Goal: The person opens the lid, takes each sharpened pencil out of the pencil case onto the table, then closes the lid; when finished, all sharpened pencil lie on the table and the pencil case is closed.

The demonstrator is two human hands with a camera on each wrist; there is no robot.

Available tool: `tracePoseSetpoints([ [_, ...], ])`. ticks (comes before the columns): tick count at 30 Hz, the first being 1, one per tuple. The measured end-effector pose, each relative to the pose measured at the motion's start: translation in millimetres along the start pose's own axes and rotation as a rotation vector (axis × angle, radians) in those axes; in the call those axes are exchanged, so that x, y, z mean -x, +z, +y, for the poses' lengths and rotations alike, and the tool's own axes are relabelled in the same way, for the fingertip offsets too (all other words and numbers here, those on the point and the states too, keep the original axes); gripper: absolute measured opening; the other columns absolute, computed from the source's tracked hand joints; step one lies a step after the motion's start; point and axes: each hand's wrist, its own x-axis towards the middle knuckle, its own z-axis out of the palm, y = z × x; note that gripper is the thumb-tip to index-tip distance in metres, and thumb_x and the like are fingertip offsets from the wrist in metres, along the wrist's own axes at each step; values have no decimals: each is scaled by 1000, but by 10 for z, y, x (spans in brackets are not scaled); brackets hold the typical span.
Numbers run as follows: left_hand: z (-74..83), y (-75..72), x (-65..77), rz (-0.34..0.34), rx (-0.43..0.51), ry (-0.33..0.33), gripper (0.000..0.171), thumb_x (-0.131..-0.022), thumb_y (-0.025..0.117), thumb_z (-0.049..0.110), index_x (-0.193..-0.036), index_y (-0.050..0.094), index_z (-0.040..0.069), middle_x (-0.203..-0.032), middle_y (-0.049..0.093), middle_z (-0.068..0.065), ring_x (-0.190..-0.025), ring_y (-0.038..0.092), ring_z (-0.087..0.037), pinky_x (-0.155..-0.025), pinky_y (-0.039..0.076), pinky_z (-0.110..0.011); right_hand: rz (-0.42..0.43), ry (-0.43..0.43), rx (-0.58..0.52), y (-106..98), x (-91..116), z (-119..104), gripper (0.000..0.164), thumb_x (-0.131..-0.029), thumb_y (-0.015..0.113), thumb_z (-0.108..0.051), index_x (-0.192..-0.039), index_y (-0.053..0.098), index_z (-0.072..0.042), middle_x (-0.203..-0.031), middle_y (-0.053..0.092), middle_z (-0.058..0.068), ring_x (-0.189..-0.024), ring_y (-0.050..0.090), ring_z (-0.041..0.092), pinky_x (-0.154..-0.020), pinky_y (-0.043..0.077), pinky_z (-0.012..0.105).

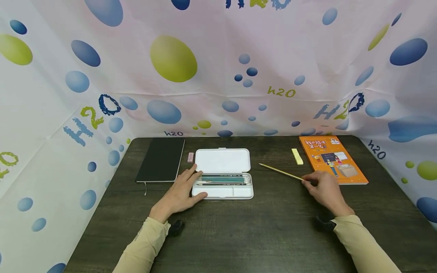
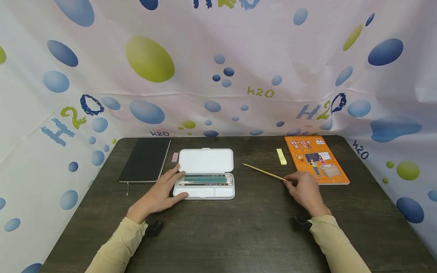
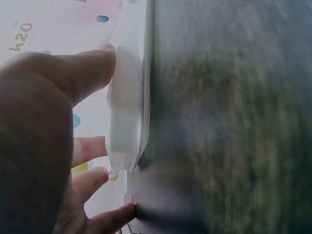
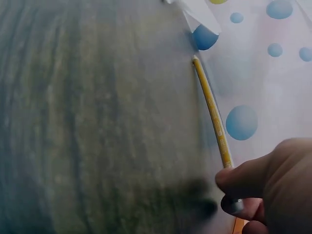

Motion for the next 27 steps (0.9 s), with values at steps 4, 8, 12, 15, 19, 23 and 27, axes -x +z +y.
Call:
tracePoseSetpoints([
  [4,-1,8,9,3,6,0,81,-94,58,60,-155,36,11,-165,15,-12,-147,23,-41,-115,22,-63,-26,-8,20,7,1,-5,4,-83,78,-5,-87,79,-4,-88,71,9,-80,61,31,-67,44,45],
  [8,0,9,13,2,8,0,81,-94,58,60,-155,36,11,-165,15,-11,-147,23,-40,-115,22,-63,-77,31,16,-8,-11,-14,7,-85,77,-5,-91,79,-3,-92,70,11,-86,61,34,-72,45,51],
  [12,1,2,8,4,8,2,81,-94,59,59,-155,36,11,-165,16,-12,-147,23,-40,-115,22,-63,-113,61,4,-20,-14,-14,10,-86,76,-6,-95,78,-2,-95,70,13,-87,61,33,-73,46,51],
  [15,-1,-4,5,1,6,-1,82,-94,58,60,-155,36,11,-165,15,-11,-147,23,-40,-115,22,-63,-109,50,4,-21,-16,-4,11,-86,76,-7,-95,78,-2,-94,70,11,-84,61,30,-70,46,46],
  [19,1,-8,8,-10,11,-6,82,-94,57,61,-156,35,11,-165,15,-11,-148,22,-40,-116,21,-62,-55,7,-6,-12,-15,-21,8,-86,76,-10,-92,78,-4,-91,69,9,-80,59,26,-67,44,40],
  [23,-1,-6,11,-9,13,-6,82,-94,57,61,-156,35,11,-165,15,-11,-148,22,-40,-116,21,-61,-17,-43,-38,22,-53,-125,8,-88,75,-13,-92,78,-7,-87,68,4,-77,58,22,-64,45,36],
  [27,-4,-3,10,-11,9,-8,83,-94,57,61,-156,35,11,-165,15,-11,-148,22,-40,-116,21,-61,-48,-84,-63,78,-137,-301,12,-89,75,-15,-98,77,-6,-88,67,1,-78,57,19,-65,48,36],
])
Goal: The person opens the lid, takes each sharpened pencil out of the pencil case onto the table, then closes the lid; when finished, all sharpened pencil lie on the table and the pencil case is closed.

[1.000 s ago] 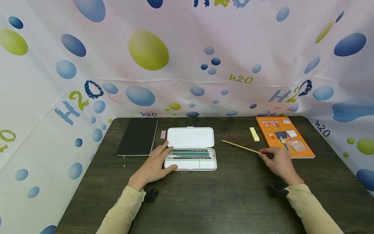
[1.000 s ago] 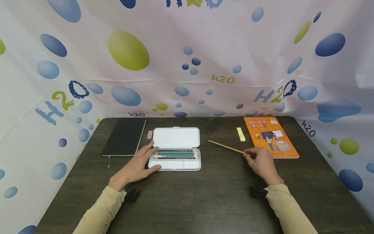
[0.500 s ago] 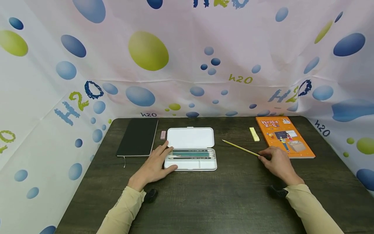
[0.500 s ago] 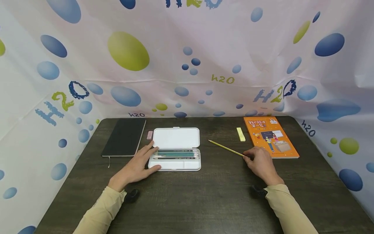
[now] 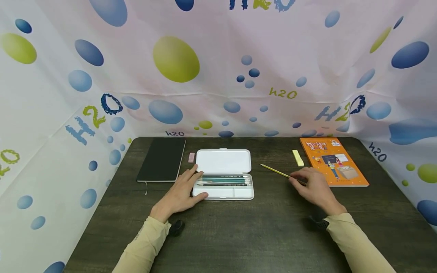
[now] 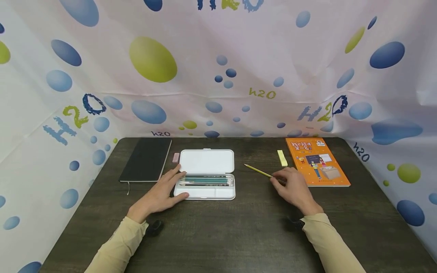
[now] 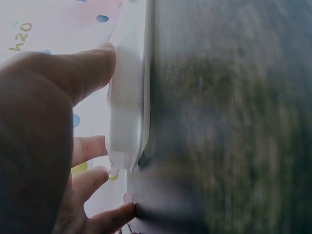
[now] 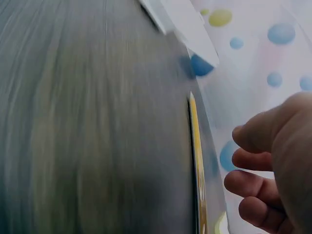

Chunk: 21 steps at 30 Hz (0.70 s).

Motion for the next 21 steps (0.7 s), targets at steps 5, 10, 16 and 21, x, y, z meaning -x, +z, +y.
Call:
tracePoseSetpoints([
  [5,0,-2,1,-5,3,-4,83,-94,57,62,-156,34,11,-166,14,-10,-148,21,-40,-116,21,-61,-38,-58,-33,132,-132,-229,14,-90,75,-14,-101,77,-6,-89,67,1,-81,59,20,-69,50,39],
  [10,1,-5,1,-4,4,-4,82,-94,57,61,-156,35,11,-165,14,-11,-148,22,-40,-116,22,-61,-26,-160,-76,304,-245,-453,13,-90,75,-15,-99,78,-7,-90,67,-1,-84,59,18,-71,51,39],
  [16,3,-5,2,2,10,2,82,-94,59,59,-155,36,10,-165,16,-12,-147,22,-41,-116,22,-62,-41,-291,-109,507,-327,-736,13,-90,74,-14,-101,77,-8,-101,71,-1,-91,56,16,-74,50,38],
  [21,7,-5,-6,7,9,10,81,-94,60,58,-154,37,9,-165,17,-13,-147,23,-41,-116,23,-61,-100,-345,-62,623,-375,-867,16,-94,70,-14,-107,77,-8,-107,71,1,-92,55,17,-77,48,37],
])
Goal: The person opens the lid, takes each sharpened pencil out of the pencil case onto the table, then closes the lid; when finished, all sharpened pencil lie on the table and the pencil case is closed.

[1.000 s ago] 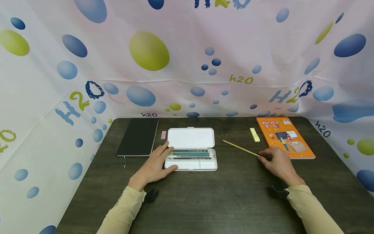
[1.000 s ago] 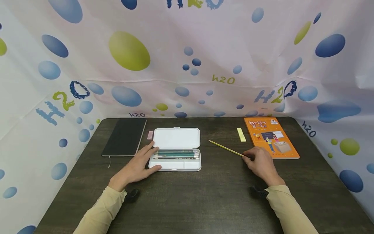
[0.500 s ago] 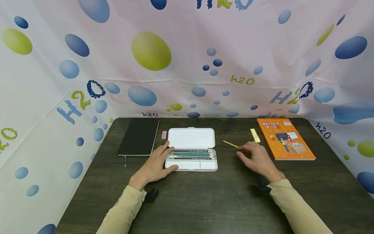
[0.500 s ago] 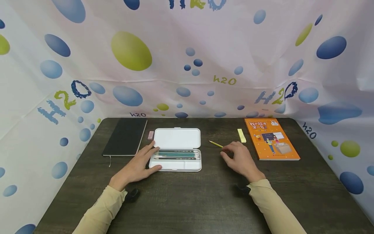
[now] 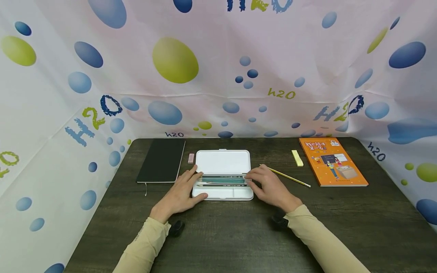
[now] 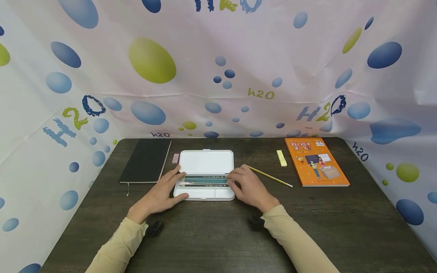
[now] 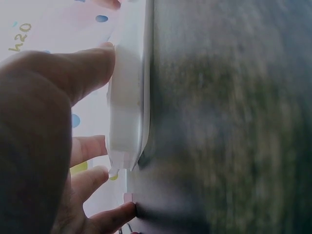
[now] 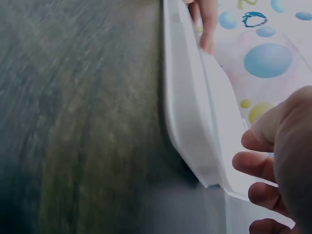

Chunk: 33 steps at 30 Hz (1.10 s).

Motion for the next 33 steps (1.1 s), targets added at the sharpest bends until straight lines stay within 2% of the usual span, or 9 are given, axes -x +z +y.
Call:
tracePoseSetpoints([
  [8,1,-8,-5,-6,-4,-4,82,-94,59,60,-155,37,9,-165,16,-12,-147,23,-40,-116,23,-61,-58,14,74,102,-6,-27,27,-95,68,-16,-119,73,-5,-113,69,7,-93,52,19,-76,47,36],
  [15,8,-15,-4,-8,-4,-9,81,-94,60,58,-154,37,10,-165,16,-12,-147,23,-40,-116,22,-61,-108,-3,117,127,-17,-63,29,-93,71,-19,-117,73,-3,-102,60,4,-87,45,17,-71,42,33],
  [25,11,-11,-6,3,-6,1,80,-94,61,57,-154,38,9,-165,17,-13,-147,24,-41,-115,23,-61,-129,46,15,113,-41,-37,17,-90,75,-15,-106,76,-9,-99,62,0,-86,48,13,-71,46,33],
  [33,16,-9,-3,-7,0,-11,81,-93,60,59,-154,38,10,-165,16,-11,-147,23,-40,-116,22,-61,-134,74,-51,86,-53,-40,10,-90,75,-14,-100,73,-14,-97,63,-2,-86,51,15,-74,47,35],
])
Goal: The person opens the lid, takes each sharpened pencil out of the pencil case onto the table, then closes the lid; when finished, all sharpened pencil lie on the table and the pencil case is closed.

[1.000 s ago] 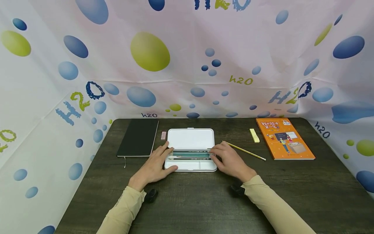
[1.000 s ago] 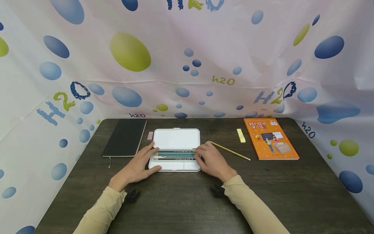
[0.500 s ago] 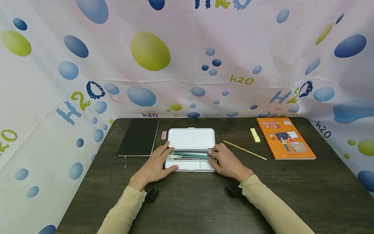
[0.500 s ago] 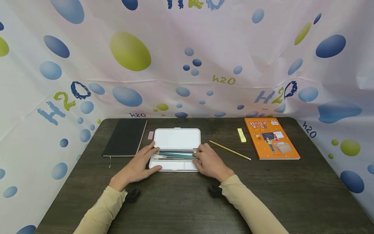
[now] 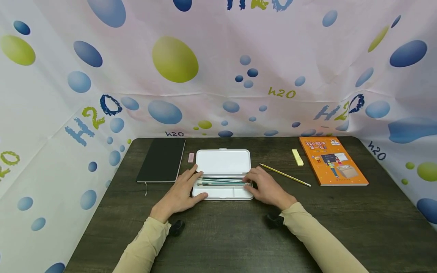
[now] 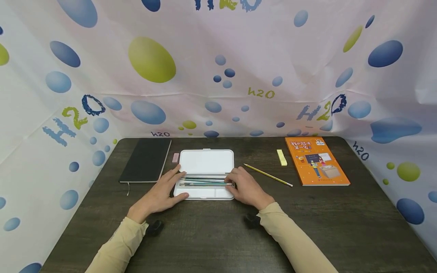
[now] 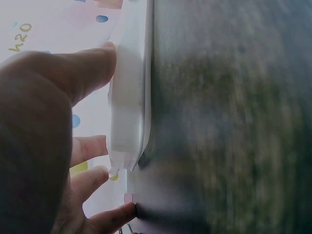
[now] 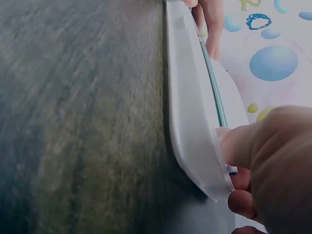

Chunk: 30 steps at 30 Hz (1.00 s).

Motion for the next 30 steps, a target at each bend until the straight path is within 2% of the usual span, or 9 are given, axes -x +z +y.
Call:
tracePoseSetpoints([
  [18,-35,7,28,15,4,-3,82,-94,58,61,-155,37,11,-165,15,-11,-148,21,-40,-116,22,-60,91,-68,-69,15,-3,37,10,-87,78,-8,-95,75,-13,-91,66,-6,-82,55,14,-69,48,33],
  [25,-40,8,25,18,10,3,81,-94,59,60,-154,37,10,-165,17,-12,-148,22,-39,-117,21,-58,89,-66,-73,10,4,36,15,-88,76,-6,-102,77,-11,-95,68,-3,-87,56,13,-73,49,35],
  [30,-41,12,-5,3,7,9,80,-94,59,59,-155,37,11,-165,16,-11,-148,21,-39,-118,20,-57,101,-58,-58,3,23,39,13,-87,78,-7,-99,78,-11,-94,67,-4,-84,55,12,-71,49,34],
])
